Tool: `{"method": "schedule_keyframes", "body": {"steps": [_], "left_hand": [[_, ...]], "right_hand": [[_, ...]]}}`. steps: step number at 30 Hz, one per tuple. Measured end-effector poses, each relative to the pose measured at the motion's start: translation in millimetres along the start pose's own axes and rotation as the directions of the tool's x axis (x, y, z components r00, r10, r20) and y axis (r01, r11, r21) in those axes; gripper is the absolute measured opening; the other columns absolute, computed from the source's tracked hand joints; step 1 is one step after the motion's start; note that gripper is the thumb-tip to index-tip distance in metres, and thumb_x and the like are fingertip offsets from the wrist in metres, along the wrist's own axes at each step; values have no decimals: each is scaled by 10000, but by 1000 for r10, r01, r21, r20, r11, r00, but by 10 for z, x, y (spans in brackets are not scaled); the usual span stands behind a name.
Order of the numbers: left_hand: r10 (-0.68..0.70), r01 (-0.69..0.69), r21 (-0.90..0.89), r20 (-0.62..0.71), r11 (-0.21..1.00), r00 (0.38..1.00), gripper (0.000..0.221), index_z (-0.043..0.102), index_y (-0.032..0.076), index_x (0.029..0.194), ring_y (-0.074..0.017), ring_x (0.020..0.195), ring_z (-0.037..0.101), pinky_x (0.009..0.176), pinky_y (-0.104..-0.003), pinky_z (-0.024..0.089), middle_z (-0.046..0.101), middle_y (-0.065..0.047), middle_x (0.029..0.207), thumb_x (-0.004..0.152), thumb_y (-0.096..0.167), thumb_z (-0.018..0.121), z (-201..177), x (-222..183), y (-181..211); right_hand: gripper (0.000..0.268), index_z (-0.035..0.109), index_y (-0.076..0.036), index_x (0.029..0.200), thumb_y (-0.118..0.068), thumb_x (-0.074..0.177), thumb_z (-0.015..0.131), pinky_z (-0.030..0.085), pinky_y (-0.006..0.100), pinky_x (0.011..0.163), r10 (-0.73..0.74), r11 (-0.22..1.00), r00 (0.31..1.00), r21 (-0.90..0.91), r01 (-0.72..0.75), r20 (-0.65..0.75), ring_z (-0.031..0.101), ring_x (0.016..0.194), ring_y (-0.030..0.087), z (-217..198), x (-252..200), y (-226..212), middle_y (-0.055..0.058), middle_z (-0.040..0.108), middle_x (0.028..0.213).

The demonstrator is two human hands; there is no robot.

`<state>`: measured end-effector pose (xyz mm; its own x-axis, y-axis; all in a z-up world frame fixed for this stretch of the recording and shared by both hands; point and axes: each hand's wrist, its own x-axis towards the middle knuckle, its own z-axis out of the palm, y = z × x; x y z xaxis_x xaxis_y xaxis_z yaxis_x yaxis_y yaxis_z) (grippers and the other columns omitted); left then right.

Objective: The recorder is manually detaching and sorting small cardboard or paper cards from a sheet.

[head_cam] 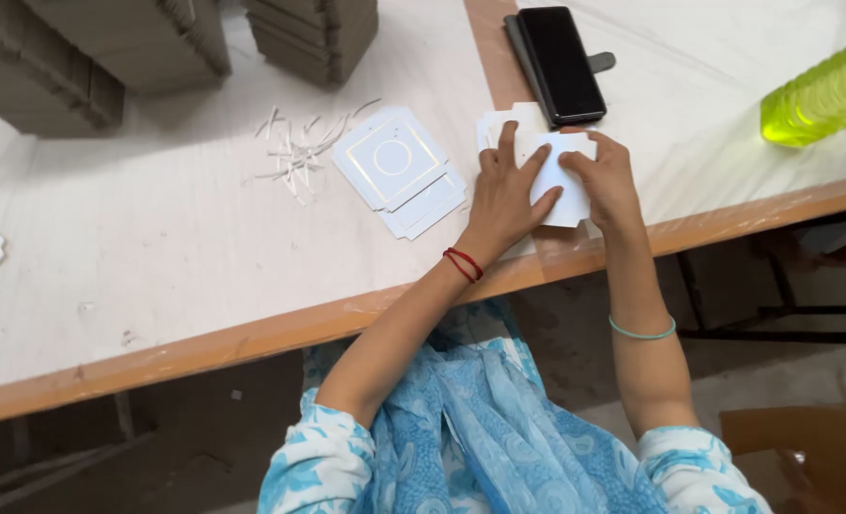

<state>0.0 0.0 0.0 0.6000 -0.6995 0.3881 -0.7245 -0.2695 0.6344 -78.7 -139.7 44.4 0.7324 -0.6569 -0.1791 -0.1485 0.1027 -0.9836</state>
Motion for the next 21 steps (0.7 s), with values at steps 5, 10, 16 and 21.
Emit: {"method": "schedule_keyframes", "body": {"steps": [5,10,16,21], "left_hand": [[-16,15,73,7,997,1000,624,611,161,1388,-359,1087,439,881,-453,469,281,-173,1549,835,409,761,-17,-6,98],[-62,55,142,48,988,997,641,585,204,1433,-355,1169,403,915,-470,388,298,-159,1550,850,429,730,14,-41,138],[-3,17,267,-53,963,999,670,549,229,1449,-372,1365,342,1011,-547,322,325,-211,1558,852,488,708,69,-56,116],[-52,61,274,-41,960,998,644,538,266,1453,-416,1381,357,1069,-592,300,368,-234,1530,868,494,682,45,-61,142]], "right_hand": [[456,633,51,1273,0,827,717,595,292,731,-183,950,981,-269,160,-65,721,886,201,-21,63,93,169,718,1072],[527,610,30,1290,-52,805,797,606,369,791,-427,743,901,-597,301,-79,743,940,284,39,72,96,199,720,1133],[590,606,-48,1270,-217,769,869,503,510,883,-336,498,934,-865,64,-125,620,1078,403,97,75,-95,187,668,1134],[820,508,34,1377,-381,813,935,459,545,883,-627,381,779,-871,310,3,481,1187,503,-23,566,156,288,579,1293]]}}
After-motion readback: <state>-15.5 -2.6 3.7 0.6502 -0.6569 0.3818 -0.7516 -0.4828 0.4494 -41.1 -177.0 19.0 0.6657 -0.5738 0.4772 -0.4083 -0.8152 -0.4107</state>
